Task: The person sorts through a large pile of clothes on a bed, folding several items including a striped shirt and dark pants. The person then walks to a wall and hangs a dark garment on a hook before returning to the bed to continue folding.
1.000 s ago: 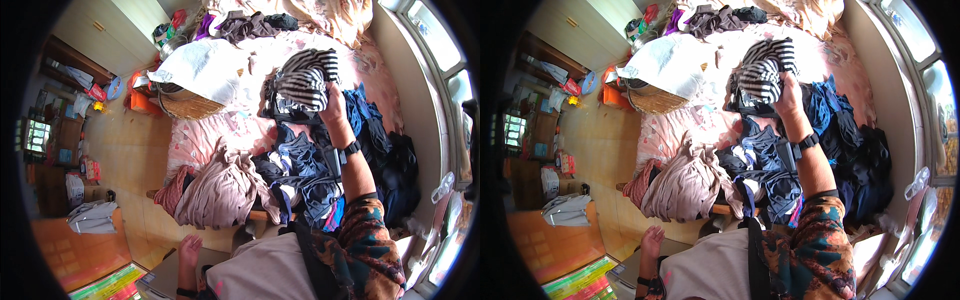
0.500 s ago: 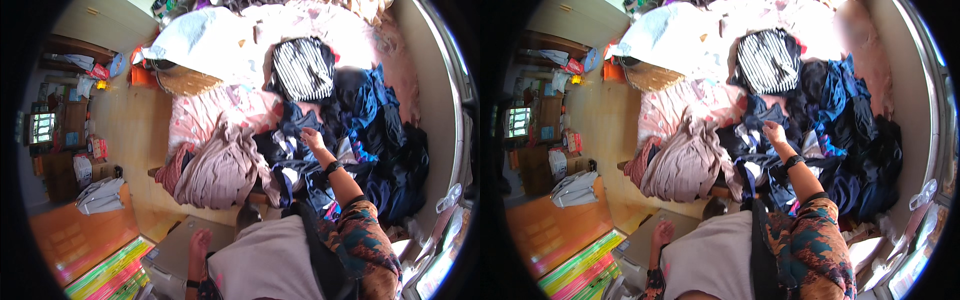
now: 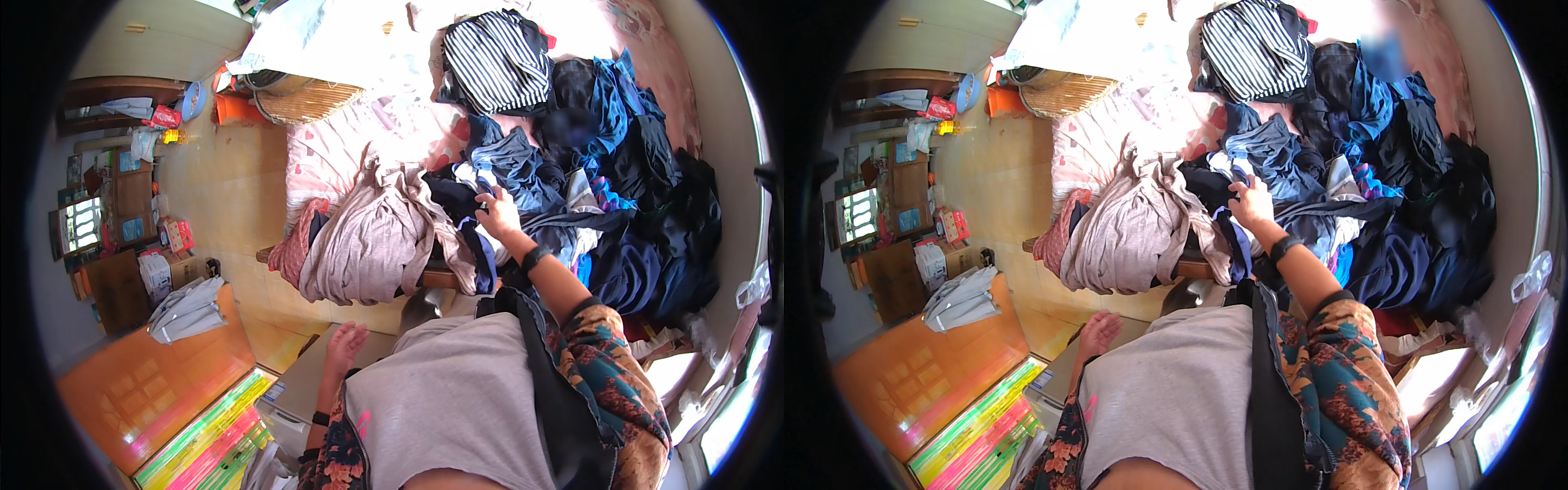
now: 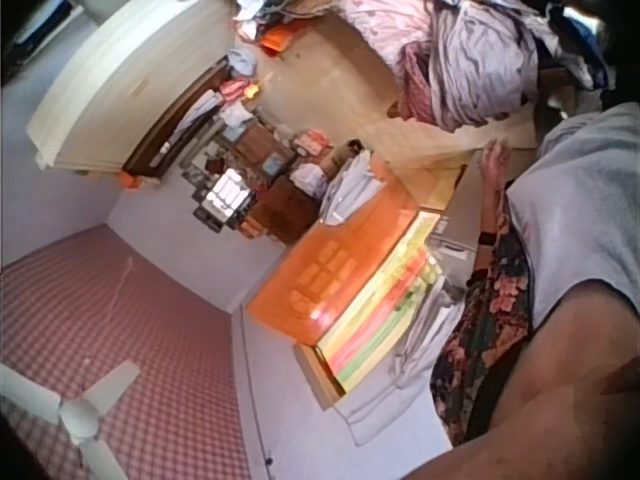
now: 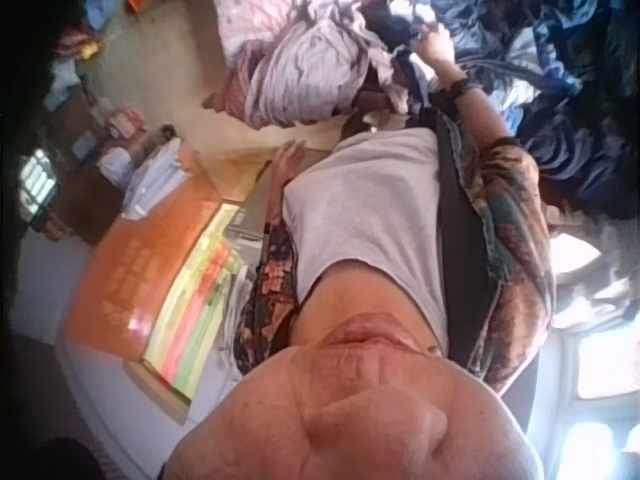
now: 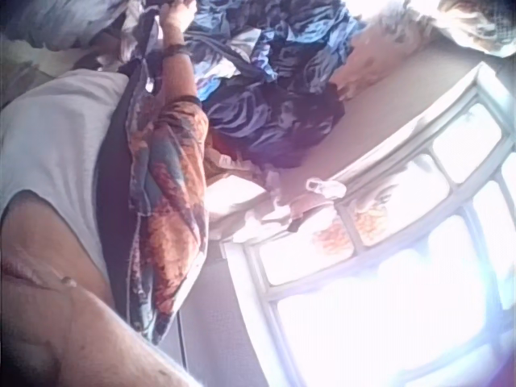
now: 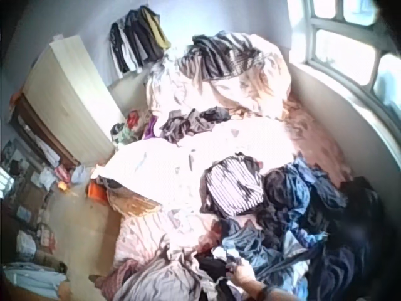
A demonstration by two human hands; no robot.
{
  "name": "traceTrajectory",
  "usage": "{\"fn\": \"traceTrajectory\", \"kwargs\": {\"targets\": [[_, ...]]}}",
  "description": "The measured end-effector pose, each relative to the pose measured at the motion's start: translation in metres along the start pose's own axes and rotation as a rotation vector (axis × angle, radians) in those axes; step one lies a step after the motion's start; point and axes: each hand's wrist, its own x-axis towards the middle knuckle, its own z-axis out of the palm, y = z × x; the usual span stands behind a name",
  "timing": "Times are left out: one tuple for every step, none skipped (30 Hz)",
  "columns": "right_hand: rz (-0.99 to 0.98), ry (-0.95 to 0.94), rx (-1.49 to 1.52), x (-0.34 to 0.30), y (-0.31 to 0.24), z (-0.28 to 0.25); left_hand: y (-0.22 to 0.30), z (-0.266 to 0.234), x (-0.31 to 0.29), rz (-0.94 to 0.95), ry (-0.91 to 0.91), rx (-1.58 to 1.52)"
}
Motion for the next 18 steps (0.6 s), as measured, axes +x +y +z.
{"fn": "traceTrajectory", "kwargs": {"targets": [[0.068,-0.066,-0.028,0.007,0.004,0.007,-0.001,-0.005,0.0,-0.009,-0.026,-0.009],[0.141,-0.127,-0.039,0.014,0.008,0.014,-0.002,-0.01,0.0,-0.02,-0.038,-0.018],[0.162,-0.133,-0.041,0.02,0.012,0.021,-0.003,-0.017,0.0,-0.029,-0.051,-0.028],[0.185,-0.198,-0.052,0.027,0.016,0.024,-0.005,-0.025,0.0,-0.028,-0.055,-0.024],[0.154,-0.162,0.0,0.028,0.021,0.026,-0.007,-0.032,0.0,-0.028,-0.058,-0.022],[-0.024,-0.119,0.066,0.028,0.028,0.02,-0.01,-0.041,0.0,-0.035,-0.045,-0.018],[-0.136,-0.149,0.038,0.028,0.03,0.014,-0.013,-0.051,-0.001,-0.026,-0.058,-0.034],[0.057,-0.111,0.632,0.02,0.029,0.007,-0.016,-0.06,0.0,-0.021,-0.058,-0.049],[0.233,-0.114,1.039,0.012,0.027,-0.004,-0.02,-0.07,0.0,-0.017,-0.054,-0.066],[-0.221,0.004,0.872,-0.005,0.031,-0.027,-0.024,-0.079,0.001,-0.008,-0.07,-0.074],[0.14,-0.081,1.131,-0.011,0.025,-0.044,-0.027,-0.089,0.004,0.0,-0.081,-0.083],[0.089,-0.079,1.27,-0.028,0.021,-0.065,-0.031,-0.098,0.006,-0.007,-0.054,-0.077],[0.093,-0.015,1.347,-0.042,0.014,-0.084,-0.033,-0.106,0.009,0.008,-0.083,-0.091],[0.108,0.048,1.359,-0.056,0.005,-0.103,-0.035,-0.114,0.013,0.01,-0.073,-0.089],[0.103,0.112,1.385,-0.069,-0.005,-0.121,-0.035,-0.121,0.017,-0.002,-0.045,-0.088],[0.013,0.14,1.421,-0.081,-0.016,-0.139,-0.034,-0.127,0.02,0.007,-0.055,-0.081],[0.014,0.209,1.45,-0.093,-0.028,-0.157,-0.032,-0.132,0.023,0.052,-0.117,-0.064],[-0.051,0.289,1.484,-0.105,-0.04,-0.172,-0.03,-0.136,0.024,0.082,-0.147,-0.067]]}}
